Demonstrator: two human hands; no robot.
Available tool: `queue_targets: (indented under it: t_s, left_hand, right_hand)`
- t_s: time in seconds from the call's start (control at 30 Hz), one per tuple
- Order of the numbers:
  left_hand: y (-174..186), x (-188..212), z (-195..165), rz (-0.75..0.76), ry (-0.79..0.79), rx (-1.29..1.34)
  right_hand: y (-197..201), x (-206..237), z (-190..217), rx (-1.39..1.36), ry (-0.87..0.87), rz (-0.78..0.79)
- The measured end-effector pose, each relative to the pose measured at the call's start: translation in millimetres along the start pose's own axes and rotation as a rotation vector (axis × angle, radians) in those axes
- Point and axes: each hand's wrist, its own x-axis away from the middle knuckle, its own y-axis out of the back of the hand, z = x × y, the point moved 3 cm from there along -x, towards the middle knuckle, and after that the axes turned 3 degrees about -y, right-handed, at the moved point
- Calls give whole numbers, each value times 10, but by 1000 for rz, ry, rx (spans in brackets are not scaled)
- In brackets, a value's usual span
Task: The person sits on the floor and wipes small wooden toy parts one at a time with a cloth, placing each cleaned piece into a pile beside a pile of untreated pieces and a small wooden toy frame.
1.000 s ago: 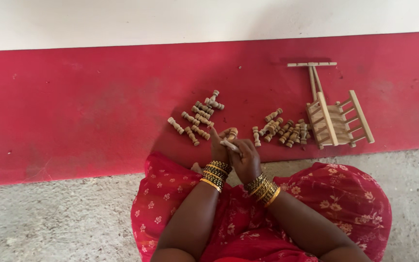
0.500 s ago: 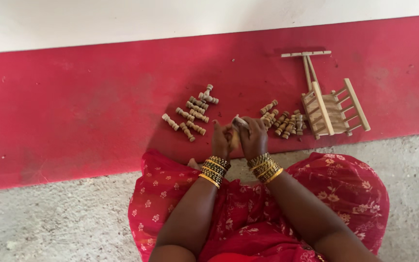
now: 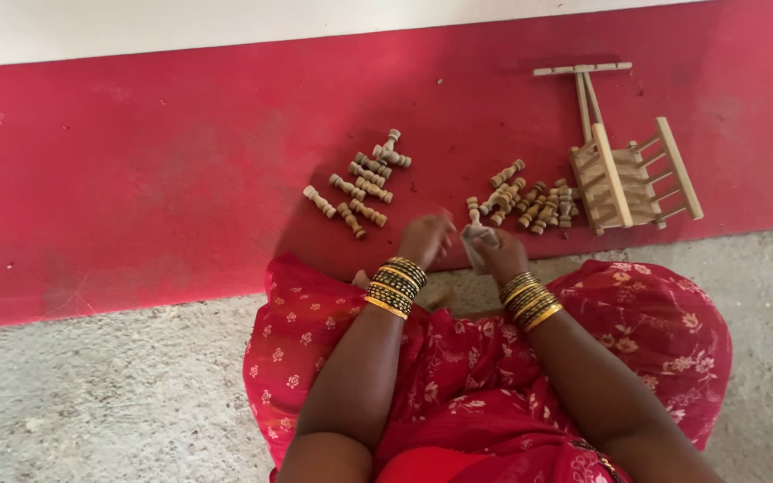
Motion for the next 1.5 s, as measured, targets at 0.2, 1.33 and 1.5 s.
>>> queue_targets:
  t_s: [0.2, 1.33, 1.5]
  left_hand:
    - [-245, 357, 2, 331, 219, -1090]
    - [-465, 255, -112, -104, -152, 127]
    - [-653, 254, -120, 17, -172, 537]
  right_hand:
    - [188, 8, -75, -244, -27, -24]
    - [-93, 467, 115, -611, 101, 59]
    - [-63, 444, 265, -124, 458, -234]
